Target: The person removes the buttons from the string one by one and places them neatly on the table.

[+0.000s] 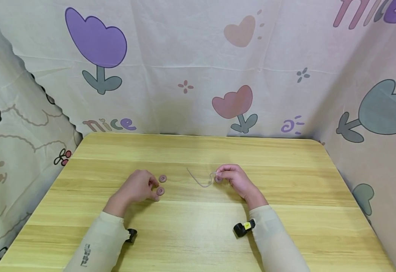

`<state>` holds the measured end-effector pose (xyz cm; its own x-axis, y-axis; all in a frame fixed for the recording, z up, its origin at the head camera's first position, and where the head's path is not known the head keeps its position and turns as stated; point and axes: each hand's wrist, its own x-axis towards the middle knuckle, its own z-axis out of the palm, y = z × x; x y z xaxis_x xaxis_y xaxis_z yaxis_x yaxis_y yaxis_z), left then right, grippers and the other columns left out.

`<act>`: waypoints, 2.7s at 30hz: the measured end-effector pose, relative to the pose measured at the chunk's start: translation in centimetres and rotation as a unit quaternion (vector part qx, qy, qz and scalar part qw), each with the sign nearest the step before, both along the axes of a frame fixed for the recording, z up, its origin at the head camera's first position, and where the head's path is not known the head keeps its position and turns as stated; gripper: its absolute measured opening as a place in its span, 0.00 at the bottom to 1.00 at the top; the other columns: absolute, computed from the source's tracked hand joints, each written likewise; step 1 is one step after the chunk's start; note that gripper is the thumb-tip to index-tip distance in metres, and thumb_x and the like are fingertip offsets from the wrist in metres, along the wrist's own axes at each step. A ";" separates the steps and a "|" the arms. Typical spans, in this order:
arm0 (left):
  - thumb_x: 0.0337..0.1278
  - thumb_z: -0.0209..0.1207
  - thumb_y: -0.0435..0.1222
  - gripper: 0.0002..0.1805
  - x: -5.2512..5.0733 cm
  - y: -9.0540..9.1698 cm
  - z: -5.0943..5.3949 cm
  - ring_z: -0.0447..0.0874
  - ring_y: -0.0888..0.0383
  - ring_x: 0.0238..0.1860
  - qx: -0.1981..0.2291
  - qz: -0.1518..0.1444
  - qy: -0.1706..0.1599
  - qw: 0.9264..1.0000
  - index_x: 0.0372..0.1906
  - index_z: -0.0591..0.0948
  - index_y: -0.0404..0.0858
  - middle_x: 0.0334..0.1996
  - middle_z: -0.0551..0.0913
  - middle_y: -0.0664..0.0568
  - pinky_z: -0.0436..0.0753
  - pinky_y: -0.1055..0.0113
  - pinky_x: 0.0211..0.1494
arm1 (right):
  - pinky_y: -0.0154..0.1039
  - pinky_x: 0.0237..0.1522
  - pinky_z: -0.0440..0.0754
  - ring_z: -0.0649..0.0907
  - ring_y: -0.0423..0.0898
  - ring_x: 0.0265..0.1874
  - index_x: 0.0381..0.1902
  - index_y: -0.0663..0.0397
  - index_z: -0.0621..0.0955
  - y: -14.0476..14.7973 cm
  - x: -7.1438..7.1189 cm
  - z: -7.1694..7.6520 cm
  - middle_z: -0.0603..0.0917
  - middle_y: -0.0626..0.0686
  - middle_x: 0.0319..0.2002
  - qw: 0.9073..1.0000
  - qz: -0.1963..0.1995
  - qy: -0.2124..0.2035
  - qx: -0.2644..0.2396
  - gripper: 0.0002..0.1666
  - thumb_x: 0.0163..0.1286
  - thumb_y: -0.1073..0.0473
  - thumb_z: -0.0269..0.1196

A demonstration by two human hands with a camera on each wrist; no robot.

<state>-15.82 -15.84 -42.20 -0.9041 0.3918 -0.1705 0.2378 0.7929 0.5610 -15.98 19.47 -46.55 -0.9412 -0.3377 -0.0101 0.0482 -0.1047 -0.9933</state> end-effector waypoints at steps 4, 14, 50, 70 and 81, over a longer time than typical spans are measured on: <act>0.39 0.80 0.37 0.17 0.0 0.4 0.9 0.65 0.60 0.16 0.011 0.011 -0.007 1.000 0.37 0.89 0.37 0.20 0.81 0.52 0.70 0.63 0.27 | 0.43 0.42 0.75 0.78 0.48 0.32 0.33 0.71 0.79 0.0 0.0 0.0 0.81 0.55 0.27 1.000 -0.002 0.000 0.001 0.08 0.66 0.68 0.58; 0.50 0.74 0.36 0.20 -0.6 3.7 2.5 0.66 0.62 0.15 0.066 -0.024 0.009 0.997 0.48 0.86 0.31 0.13 0.67 0.56 0.74 0.62 0.35 | 0.42 0.42 0.75 0.78 0.48 0.32 0.31 0.66 0.81 0.0 -0.1 -0.2 0.82 0.54 0.27 1.000 -0.011 -0.003 0.001 0.06 0.65 0.67 0.59; 0.65 0.58 0.37 0.11 -1.3 12.9 1.3 0.61 0.62 0.17 0.130 -0.071 0.049 0.988 0.46 0.86 0.36 0.16 0.69 0.57 0.64 0.67 0.24 | 0.42 0.42 0.76 0.79 0.48 0.31 0.33 0.71 0.80 0.0 0.0 -0.1 0.82 0.55 0.27 1.000 -0.009 -0.002 0.000 0.09 0.66 0.66 0.59; 0.66 0.57 0.32 0.07 -1.4 14.9 0.1 0.66 0.63 0.20 0.101 -0.101 0.112 0.983 0.33 0.83 0.43 0.17 0.71 0.58 0.68 0.68 0.26 | 0.44 0.43 0.76 0.79 0.49 0.32 0.39 0.84 0.76 0.1 0.0 -0.1 0.82 0.56 0.28 1.000 -0.002 -0.003 0.001 0.16 0.68 0.67 0.59; 0.69 0.59 0.33 0.08 -1.2 15.1 0.4 0.66 0.62 0.22 0.168 -0.105 0.142 0.970 0.32 0.76 0.44 0.20 0.69 0.58 0.67 0.68 0.27 | 0.46 0.50 0.78 0.84 0.50 0.38 0.39 0.66 0.85 0.1 0.0 -0.2 0.87 0.59 0.36 1.000 0.011 0.007 -0.006 0.08 0.68 0.67 0.60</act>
